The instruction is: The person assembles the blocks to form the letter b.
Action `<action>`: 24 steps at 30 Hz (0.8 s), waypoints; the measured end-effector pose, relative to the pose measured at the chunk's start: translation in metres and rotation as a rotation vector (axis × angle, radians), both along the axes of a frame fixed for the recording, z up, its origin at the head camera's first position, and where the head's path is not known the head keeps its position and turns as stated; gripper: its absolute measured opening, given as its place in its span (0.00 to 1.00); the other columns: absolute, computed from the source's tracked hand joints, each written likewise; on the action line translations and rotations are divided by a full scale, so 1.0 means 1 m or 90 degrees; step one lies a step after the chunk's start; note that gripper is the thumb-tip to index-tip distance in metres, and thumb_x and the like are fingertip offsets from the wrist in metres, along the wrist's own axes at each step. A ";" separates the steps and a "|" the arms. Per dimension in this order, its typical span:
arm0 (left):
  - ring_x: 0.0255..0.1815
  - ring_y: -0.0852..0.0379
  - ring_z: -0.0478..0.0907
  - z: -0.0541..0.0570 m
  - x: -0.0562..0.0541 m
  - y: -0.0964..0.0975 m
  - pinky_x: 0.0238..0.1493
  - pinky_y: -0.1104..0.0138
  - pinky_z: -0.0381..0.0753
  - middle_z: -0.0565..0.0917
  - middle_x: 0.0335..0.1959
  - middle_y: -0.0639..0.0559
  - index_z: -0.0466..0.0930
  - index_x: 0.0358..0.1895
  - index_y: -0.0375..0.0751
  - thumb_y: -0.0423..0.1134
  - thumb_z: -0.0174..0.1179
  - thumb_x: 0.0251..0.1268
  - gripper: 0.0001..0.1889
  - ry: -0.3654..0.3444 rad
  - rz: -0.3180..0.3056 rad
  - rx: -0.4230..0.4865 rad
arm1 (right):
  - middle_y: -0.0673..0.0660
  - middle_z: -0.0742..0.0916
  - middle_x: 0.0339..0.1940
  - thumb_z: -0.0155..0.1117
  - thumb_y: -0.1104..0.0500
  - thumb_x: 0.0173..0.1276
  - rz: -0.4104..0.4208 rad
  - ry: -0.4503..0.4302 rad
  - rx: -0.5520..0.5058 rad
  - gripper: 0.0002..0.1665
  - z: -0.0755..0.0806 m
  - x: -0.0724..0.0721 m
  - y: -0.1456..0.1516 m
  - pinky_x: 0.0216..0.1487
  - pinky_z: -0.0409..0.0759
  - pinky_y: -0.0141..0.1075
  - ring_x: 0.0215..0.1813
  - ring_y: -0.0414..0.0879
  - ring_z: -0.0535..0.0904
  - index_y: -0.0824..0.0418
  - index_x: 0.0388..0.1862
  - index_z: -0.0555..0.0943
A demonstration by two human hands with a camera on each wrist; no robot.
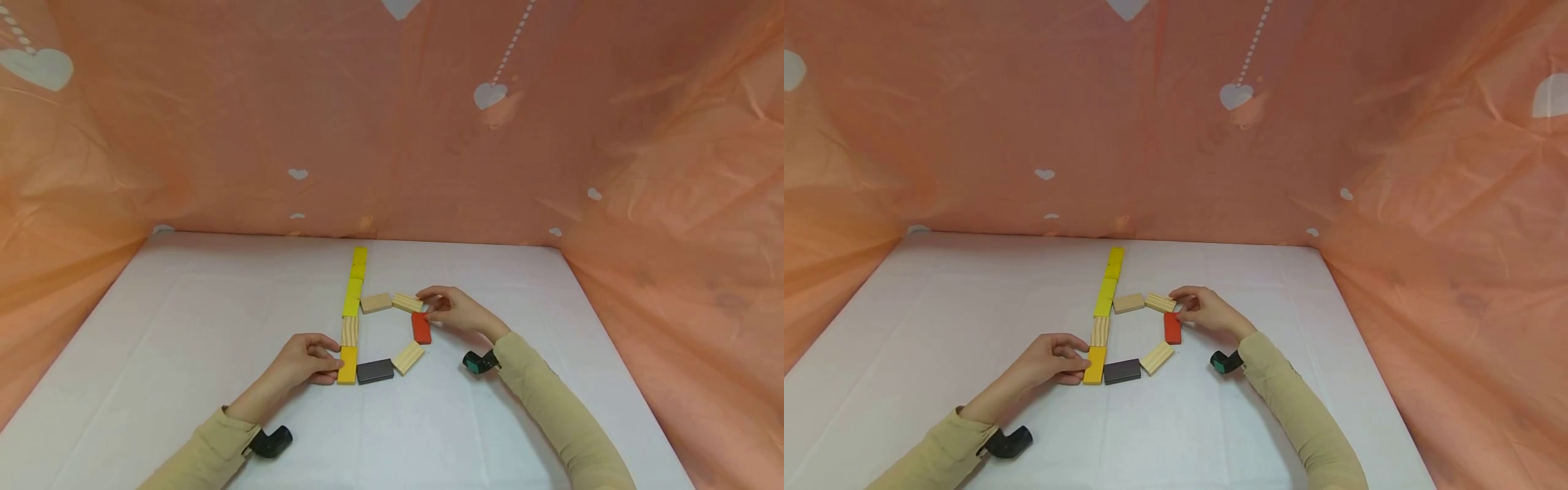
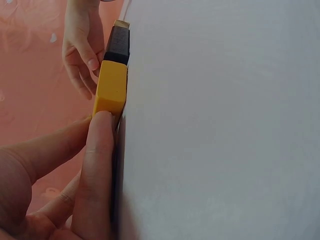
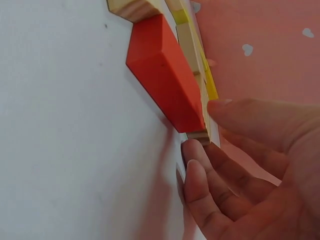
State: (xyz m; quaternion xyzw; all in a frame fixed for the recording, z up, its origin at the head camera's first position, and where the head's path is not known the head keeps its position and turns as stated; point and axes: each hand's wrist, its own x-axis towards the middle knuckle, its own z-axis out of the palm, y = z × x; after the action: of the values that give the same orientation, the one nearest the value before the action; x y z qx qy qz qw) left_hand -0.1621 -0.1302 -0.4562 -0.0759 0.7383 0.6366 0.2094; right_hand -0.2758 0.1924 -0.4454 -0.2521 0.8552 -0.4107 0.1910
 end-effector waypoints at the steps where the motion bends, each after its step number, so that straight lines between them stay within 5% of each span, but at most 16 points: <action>1: 0.24 0.52 0.82 0.000 0.000 0.000 0.30 0.61 0.87 0.82 0.29 0.42 0.77 0.46 0.26 0.24 0.67 0.54 0.16 0.000 -0.001 0.001 | 0.56 0.81 0.55 0.64 0.65 0.65 -0.002 -0.002 -0.001 0.23 0.000 0.000 0.000 0.49 0.81 0.36 0.46 0.47 0.79 0.61 0.60 0.76; 7: 0.24 0.52 0.82 -0.001 -0.002 0.000 0.29 0.61 0.87 0.82 0.28 0.42 0.77 0.46 0.27 0.25 0.67 0.54 0.15 0.001 0.001 -0.004 | 0.56 0.81 0.56 0.63 0.64 0.67 -0.010 -0.015 -0.012 0.22 -0.001 -0.005 0.004 0.54 0.79 0.40 0.50 0.49 0.78 0.60 0.60 0.76; 24: 0.23 0.53 0.81 0.000 -0.001 0.001 0.28 0.61 0.87 0.82 0.27 0.43 0.77 0.45 0.28 0.25 0.67 0.54 0.15 -0.001 -0.004 -0.023 | 0.63 0.80 0.56 0.56 0.63 0.72 0.003 -0.042 -0.061 0.22 0.007 -0.003 0.012 0.48 0.82 0.44 0.47 0.53 0.81 0.67 0.63 0.72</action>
State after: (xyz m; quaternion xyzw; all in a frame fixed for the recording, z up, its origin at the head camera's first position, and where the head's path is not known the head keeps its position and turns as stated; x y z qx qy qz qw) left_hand -0.1630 -0.1295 -0.4564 -0.0781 0.7495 0.6227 0.2105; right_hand -0.2789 0.2045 -0.4383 -0.2494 0.8273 -0.4585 0.2077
